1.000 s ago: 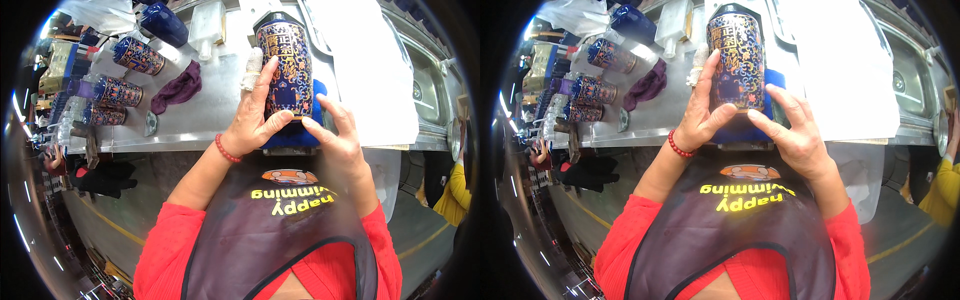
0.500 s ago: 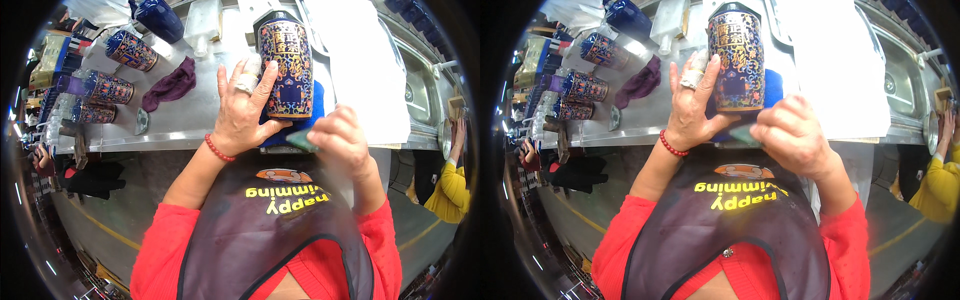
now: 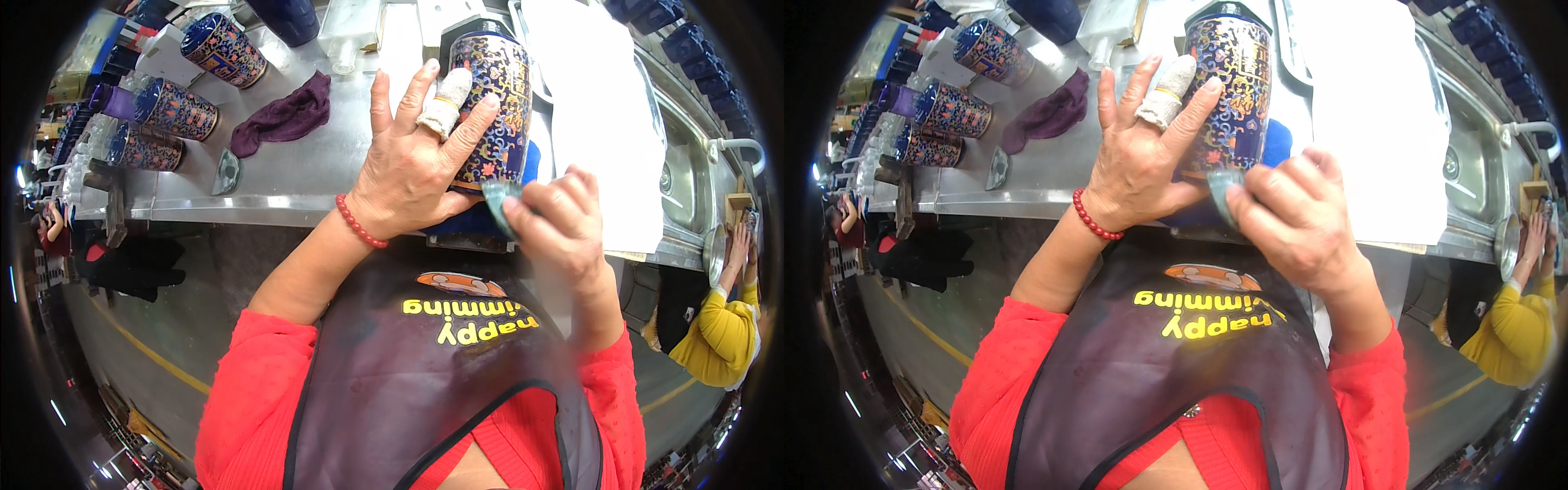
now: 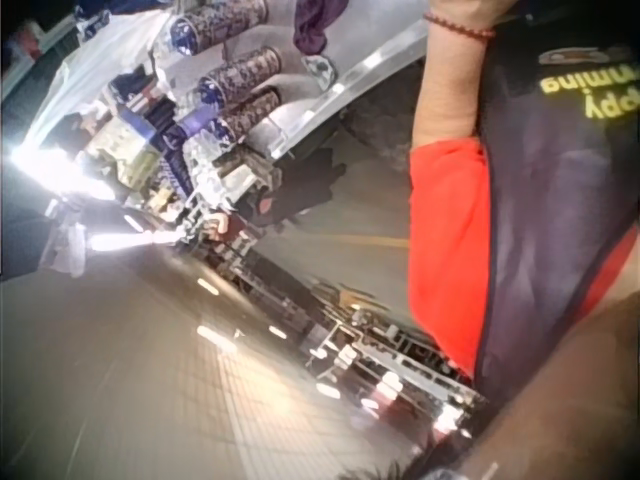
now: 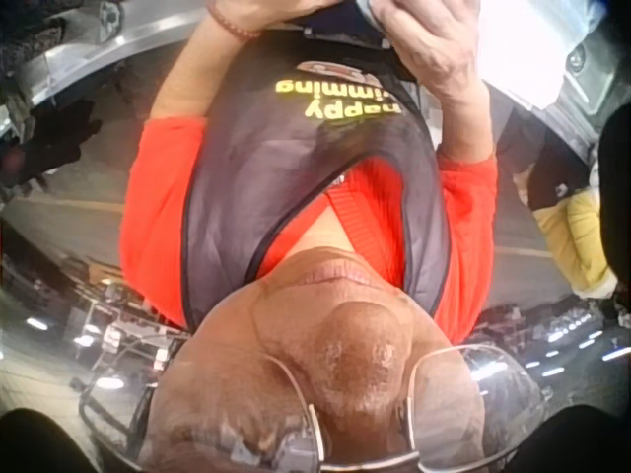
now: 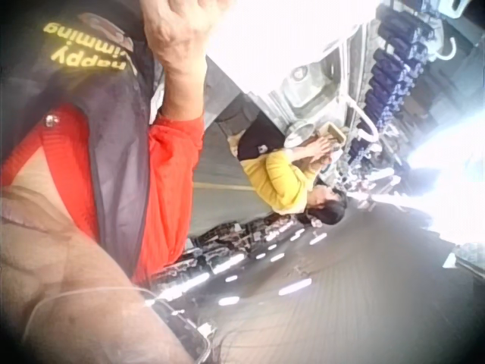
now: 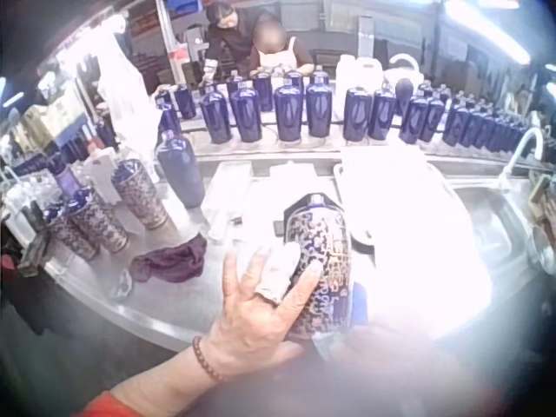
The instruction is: The person applies a decorative sticker to a blue ceramic bottle, smoothing it with a green tool and fingers to remove air bubbles. The person rotates the bottle to align and press the sticker around the curved surface.
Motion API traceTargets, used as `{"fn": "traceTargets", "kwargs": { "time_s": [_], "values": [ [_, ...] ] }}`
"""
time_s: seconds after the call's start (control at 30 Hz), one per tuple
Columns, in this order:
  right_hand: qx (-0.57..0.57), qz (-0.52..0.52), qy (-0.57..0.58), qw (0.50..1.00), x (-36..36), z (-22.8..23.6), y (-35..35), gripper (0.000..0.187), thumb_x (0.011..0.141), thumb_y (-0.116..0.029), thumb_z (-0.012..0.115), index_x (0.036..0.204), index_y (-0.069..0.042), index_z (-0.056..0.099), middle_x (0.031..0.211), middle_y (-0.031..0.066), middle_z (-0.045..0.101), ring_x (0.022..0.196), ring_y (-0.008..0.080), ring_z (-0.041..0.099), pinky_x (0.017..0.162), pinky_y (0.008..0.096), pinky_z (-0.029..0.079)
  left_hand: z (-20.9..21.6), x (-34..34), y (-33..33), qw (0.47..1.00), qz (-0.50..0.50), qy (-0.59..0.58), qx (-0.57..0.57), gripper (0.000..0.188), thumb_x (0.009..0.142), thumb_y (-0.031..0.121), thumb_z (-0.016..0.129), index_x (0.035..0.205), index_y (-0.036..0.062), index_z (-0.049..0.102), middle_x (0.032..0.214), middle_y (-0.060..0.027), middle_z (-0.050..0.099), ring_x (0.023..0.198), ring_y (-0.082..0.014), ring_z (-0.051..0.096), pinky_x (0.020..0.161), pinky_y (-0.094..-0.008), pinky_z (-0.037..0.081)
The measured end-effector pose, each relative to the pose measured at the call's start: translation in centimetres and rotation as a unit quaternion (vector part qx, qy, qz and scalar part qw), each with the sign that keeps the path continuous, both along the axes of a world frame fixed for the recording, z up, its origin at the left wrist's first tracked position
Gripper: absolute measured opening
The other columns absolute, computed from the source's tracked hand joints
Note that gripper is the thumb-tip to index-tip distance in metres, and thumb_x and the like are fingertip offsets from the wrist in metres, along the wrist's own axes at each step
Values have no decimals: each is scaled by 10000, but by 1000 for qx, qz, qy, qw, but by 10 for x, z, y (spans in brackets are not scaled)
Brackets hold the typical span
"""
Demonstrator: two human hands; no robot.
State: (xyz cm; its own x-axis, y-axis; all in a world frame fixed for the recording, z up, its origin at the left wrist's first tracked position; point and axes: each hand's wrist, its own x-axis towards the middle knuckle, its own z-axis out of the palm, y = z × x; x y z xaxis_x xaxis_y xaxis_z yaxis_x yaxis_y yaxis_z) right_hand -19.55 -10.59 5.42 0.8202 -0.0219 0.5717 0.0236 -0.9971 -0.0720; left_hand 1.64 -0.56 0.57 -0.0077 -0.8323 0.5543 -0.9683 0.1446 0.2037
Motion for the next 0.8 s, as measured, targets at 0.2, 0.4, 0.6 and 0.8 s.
{"fn": "traceTargets", "kwargs": {
  "time_s": [0.2, 0.4, 0.6, 0.8],
  "values": [
    [67, -36, -51, 996, -2, 2, -3, 216, 681, -79, 773, 887, -84, 708, 928, 11, 649, 736, 182, 563, 747, 380, 409, 0, -3, -1, 999, -13, 46, 4, 995, 676, 464, 863, 1548, 193, 468, 1535, -179, 482, 1455, -417, 352, 1197, -666, 49],
    [35, -9, -9, 999, -7, -11, 0, 177, 728, -106, 749, 899, -93, 705, 946, 8, 657, 746, 169, 572, 776, 399, 424, -3, -3, -2, 999, -15, 51, -2, 1005, 684, 436, 844, 1568, 178, 441, 1551, -183, 469, 1446, -414, 373, 1206, -642, 42],
    [48, -17, -14, 999, -13, -13, 4, 157, 744, -101, 746, 894, -96, 703, 955, 6, 663, 751, 169, 577, 799, 413, 435, 0, -5, -4, 998, -28, 64, 1, 995, 686, 455, 834, 1554, 156, 450, 1513, -227, 475, 1396, -420, 437, 1186, -694, 47],
    [71, 2, -19, 997, -15, -14, -1, 183, 720, -100, 760, 894, -93, 704, 958, 12, 663, 765, 184, 584, 793, 419, 439, -1, -5, -3, 996, -42, 72, 7, 1090, 664, 467, 869, 1585, 129, 394, 1533, -251, 446, 1390, -436, 445, 1171, -710, 93]
  ]
}}
